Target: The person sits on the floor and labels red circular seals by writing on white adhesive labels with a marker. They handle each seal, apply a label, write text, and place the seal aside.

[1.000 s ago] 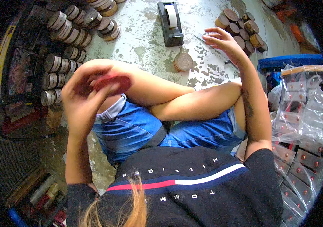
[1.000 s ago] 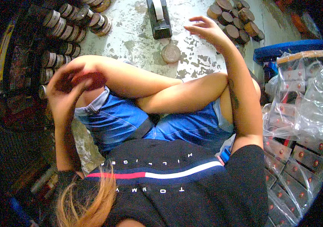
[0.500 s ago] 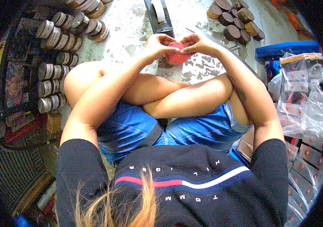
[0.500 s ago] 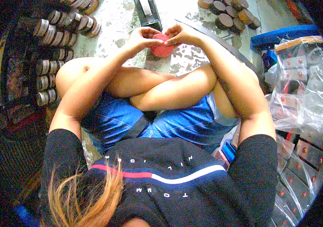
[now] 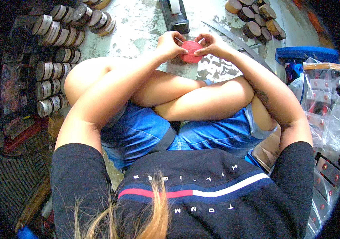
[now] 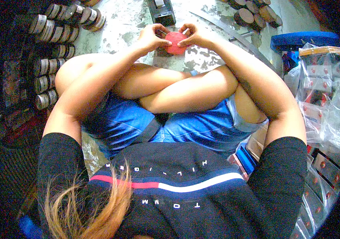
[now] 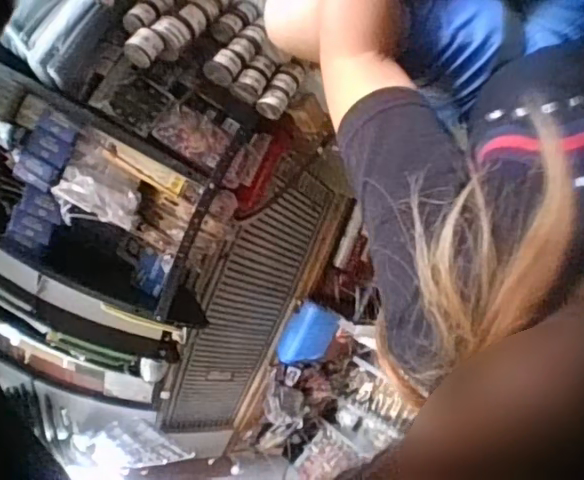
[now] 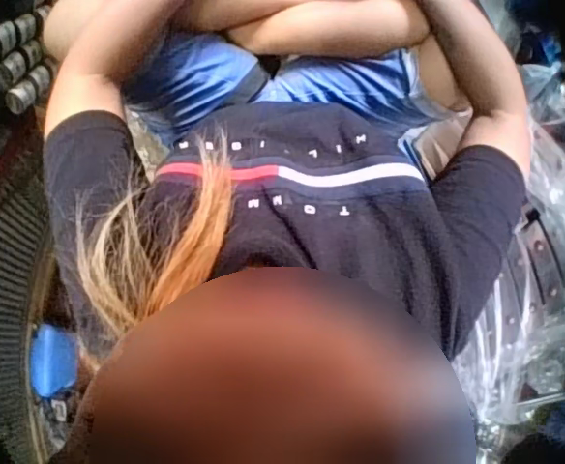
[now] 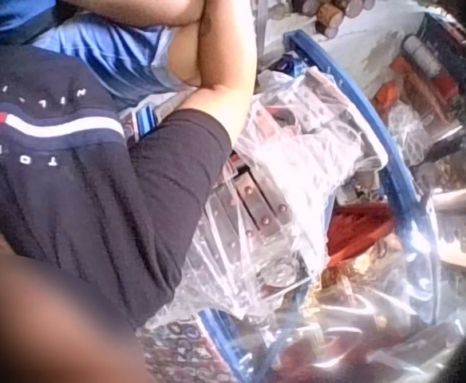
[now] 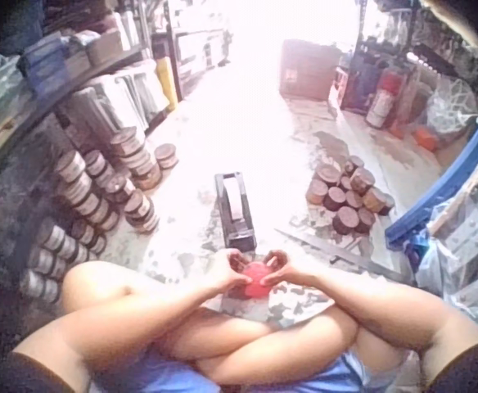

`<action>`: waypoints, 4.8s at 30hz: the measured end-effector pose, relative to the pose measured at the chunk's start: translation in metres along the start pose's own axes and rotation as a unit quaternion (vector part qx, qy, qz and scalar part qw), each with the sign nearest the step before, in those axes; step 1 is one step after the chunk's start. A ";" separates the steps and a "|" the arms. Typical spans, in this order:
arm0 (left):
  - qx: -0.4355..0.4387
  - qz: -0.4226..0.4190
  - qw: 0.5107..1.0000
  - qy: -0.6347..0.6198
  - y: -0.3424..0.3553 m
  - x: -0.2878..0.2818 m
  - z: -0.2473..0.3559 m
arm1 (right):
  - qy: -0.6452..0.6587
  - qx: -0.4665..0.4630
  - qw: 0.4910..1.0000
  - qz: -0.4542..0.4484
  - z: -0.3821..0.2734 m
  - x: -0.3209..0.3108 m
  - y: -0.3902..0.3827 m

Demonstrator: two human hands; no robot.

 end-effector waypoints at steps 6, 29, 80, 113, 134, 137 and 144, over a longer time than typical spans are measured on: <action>-0.013 0.020 0.999 0.044 0.004 -0.001 -0.007 | -0.014 -0.023 0.999 0.029 -0.009 0.009 -0.004; -0.015 -0.168 0.984 -0.052 0.020 0.018 -0.028 | 0.045 0.039 0.998 -0.011 0.005 0.015 -0.004; -0.105 -0.220 0.965 -0.096 0.028 0.013 -0.035 | 0.170 0.083 0.981 -0.038 0.012 0.007 0.003; -0.039 -0.222 0.974 -0.033 0.025 0.009 -0.019 | 0.080 0.087 0.993 -0.004 0.003 0.008 -0.002; -0.130 -0.219 0.962 -0.096 0.027 0.010 -0.025 | 0.119 0.064 0.989 -0.054 0.010 0.002 0.000; -0.113 -0.190 0.974 -0.051 0.033 0.012 -0.026 | 0.181 0.070 0.977 -0.094 0.012 0.002 -0.001; -0.073 -0.162 0.983 -0.050 0.035 0.012 -0.021 | 0.159 0.060 0.983 -0.069 0.012 0.001 0.000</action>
Point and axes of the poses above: each hand's wrist, its own y-axis towards the middle knuckle, its own x-axis out of the palm, z = x × y, the point moved 6 cm from there along y, towards the middle knuckle, and after that the axes turned 5 degrees about -z, right-handed, at the moved point
